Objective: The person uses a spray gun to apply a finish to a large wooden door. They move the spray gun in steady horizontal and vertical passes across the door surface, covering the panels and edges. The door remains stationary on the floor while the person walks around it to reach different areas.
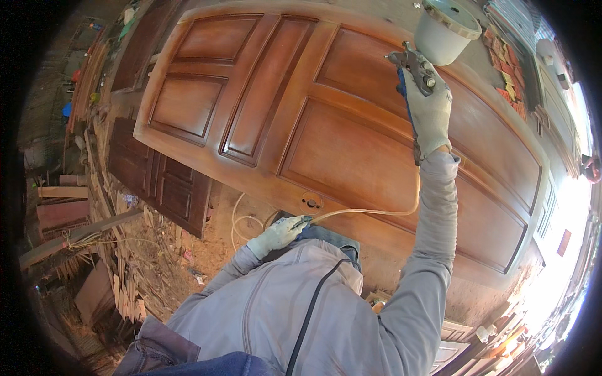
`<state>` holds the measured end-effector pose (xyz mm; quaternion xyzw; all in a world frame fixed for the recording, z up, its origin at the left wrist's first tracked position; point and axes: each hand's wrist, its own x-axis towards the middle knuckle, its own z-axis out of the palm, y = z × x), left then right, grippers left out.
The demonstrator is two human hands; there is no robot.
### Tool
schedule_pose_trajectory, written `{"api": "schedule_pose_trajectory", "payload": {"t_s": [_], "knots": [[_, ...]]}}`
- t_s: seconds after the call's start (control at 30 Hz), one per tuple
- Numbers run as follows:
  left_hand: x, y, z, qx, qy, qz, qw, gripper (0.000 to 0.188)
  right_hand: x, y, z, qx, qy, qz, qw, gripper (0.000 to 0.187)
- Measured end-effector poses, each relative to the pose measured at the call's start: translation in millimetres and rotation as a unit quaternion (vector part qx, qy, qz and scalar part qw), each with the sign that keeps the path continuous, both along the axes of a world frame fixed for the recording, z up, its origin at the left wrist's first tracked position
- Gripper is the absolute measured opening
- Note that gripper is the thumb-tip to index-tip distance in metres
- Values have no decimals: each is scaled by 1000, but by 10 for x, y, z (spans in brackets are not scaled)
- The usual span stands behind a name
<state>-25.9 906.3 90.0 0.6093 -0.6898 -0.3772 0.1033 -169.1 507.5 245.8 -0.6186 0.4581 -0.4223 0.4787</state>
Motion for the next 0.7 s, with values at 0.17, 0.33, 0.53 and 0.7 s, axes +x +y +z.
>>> {"api": "schedule_pose_trajectory", "payload": {"t_s": [0.17, 0.33, 0.53, 0.7], "knots": [[-34, -85, 1, 126, 138, 126, 974, 35, -239, 211, 155, 64, 86, 124, 987, 25], [-97, -307, 69, 133, 127, 110, 977, 38, -162, 202, 276, 136, 45, 167, 976, 22], [-63, -428, 54, 76, 119, 104, 985, 40, 284, -453, 18, 7, 74, 45, 996, 19], [27, -250, -98, 67, 113, 111, 985, 39, 506, -772, -202, 54, -52, 9, 997, 22]]}}
